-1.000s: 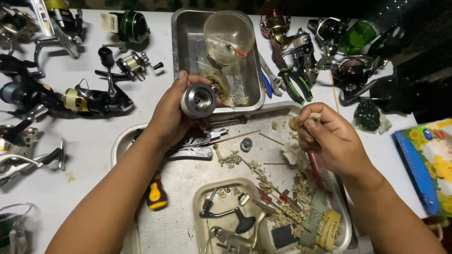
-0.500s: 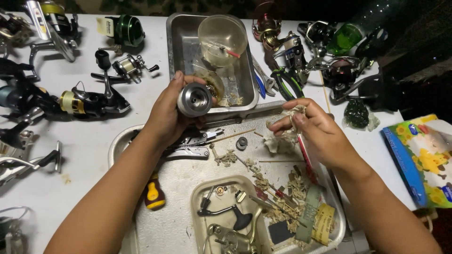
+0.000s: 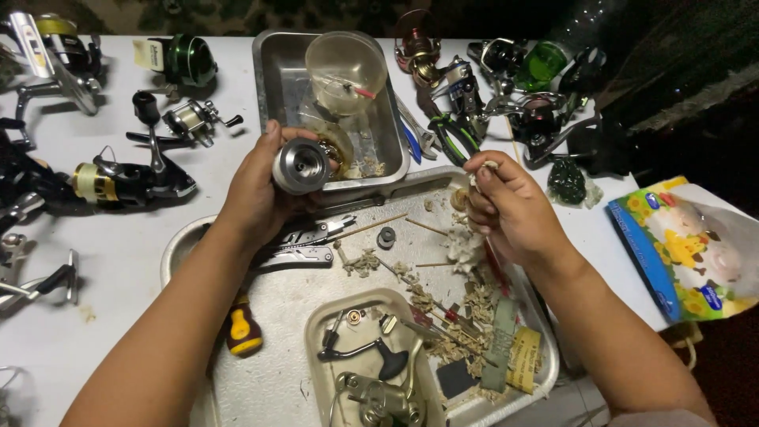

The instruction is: Maintaining and lubricating the internal components of a fishing reel spool using small tools and grease.

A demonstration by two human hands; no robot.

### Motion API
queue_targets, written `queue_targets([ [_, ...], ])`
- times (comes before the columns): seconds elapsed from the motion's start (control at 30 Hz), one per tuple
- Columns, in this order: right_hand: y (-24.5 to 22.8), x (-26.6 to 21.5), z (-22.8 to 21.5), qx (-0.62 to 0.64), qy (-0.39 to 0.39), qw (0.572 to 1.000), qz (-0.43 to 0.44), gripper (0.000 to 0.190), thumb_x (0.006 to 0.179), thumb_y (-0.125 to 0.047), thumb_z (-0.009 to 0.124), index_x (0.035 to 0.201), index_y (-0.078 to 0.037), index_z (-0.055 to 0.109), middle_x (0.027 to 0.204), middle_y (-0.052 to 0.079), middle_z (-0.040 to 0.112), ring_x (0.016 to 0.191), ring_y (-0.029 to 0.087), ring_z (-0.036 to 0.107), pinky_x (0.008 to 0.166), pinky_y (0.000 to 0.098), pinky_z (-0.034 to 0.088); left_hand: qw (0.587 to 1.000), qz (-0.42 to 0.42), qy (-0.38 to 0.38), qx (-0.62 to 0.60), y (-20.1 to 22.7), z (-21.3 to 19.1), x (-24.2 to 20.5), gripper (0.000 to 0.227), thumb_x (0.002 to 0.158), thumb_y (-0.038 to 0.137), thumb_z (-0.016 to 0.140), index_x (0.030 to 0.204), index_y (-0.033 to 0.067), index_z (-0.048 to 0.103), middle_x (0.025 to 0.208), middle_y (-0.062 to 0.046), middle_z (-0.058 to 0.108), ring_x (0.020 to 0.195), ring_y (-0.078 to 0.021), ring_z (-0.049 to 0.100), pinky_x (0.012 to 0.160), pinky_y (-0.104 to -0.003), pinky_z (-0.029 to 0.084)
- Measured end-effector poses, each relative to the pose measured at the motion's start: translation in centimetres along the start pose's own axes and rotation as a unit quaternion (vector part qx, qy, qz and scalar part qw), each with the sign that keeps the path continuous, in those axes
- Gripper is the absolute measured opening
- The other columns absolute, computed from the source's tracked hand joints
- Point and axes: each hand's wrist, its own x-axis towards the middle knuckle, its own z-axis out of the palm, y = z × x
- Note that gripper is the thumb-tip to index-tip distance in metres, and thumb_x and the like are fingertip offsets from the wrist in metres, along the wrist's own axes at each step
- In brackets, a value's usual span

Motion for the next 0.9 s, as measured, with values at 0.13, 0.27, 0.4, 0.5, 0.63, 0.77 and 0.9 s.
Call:
queue_targets([
  [0.13,-0.2,0.0,-0.4,0.046,-0.032,0.998,0.013,0.023,0.107,-0.018,0.047,0.124,-0.007,0.057,0.063,-0.005,0.026,0.054,0.009,0.034,0.053,0.0258,0.041,1.000,-0.001,0.002,-0.008,-0.1,-0.1,0.1,0.058,0.100,0.056,0.043,0.119,0.0034,0.059,0.089,-0.024,0.073,0.054,-0.0272,0.070,0.042,-0.036,0.060],
  [0.27,-0.4,-0.2,0.0,0.050,-0.052,0.997,0.006,0.041,0.101,-0.011,0.046,0.139,0.001,0.050,0.085,0.017,0.065,0.068,0.018,0.066,0.067,0.0288,0.055,1.000,-0.009,0.014,0.005,0.0,0.0,0.0,0.058,0.099,0.058,0.043,0.119,0.0052,0.059,0.090,-0.023,0.074,0.055,-0.0264,0.070,0.043,-0.035,0.060],
  [0.4,-0.1,-0.2,0.0,0.034,-0.004,0.999,0.016,0.032,0.101,-0.004,0.050,0.133,-0.004,0.051,0.093,0.016,0.068,0.051,0.003,0.043,0.043,0.0142,0.034,1.000,-0.008,0.016,0.011,-0.1,-0.1,0.0,0.058,0.099,0.058,0.043,0.119,0.0053,0.059,0.090,-0.023,0.074,0.055,-0.0269,0.070,0.043,-0.036,0.060],
  [0.5,-0.2,-0.4,0.5,0.024,0.025,0.999,0.009,0.023,0.105,-0.007,0.049,0.128,-0.009,0.051,0.089,0.016,0.066,0.042,0.003,0.029,0.032,0.0158,0.021,1.000,-0.009,0.016,0.012,-0.1,-0.1,-0.1,0.058,0.100,0.057,0.043,0.119,0.0050,0.059,0.090,-0.023,0.074,0.056,-0.0268,0.070,0.043,-0.035,0.060],
  [0.63,-0.1,-0.4,0.9,0.028,0.016,0.999,-0.023,0.022,0.106,-0.012,0.050,0.128,-0.011,0.050,0.092,0.019,0.069,0.038,0.002,0.029,0.032,0.0156,0.019,1.000,-0.008,0.017,0.018,0.2,0.1,-0.2,0.057,0.100,0.057,0.042,0.119,0.0052,0.059,0.089,-0.022,0.074,0.056,-0.0257,0.070,0.044,-0.034,0.060],
  [0.77,-0.1,-0.5,0.7,-0.004,-0.021,0.998,-0.063,0.023,0.101,-0.005,0.053,0.124,-0.003,0.051,0.116,0.029,0.072,0.087,0.022,0.076,0.077,0.0279,0.059,1.000,-0.004,0.015,0.014,0.0,-0.1,0.0,0.057,0.101,0.056,0.042,0.118,0.0049,0.059,0.089,-0.022,0.074,0.056,-0.0253,0.070,0.044,-0.034,0.060],
  [0.9,-0.6,-0.5,0.3,-0.037,-0.018,0.997,-0.067,0.018,0.099,0.004,0.051,0.116,0.002,0.058,0.120,0.029,0.071,0.096,0.029,0.077,0.087,0.0346,0.061,1.000,0.001,0.014,0.010,-0.1,-0.1,-0.1,0.057,0.100,0.056,0.043,0.118,0.0049,0.060,0.090,-0.022,0.074,0.056,-0.0247,0.070,0.044,-0.035,0.060],
])
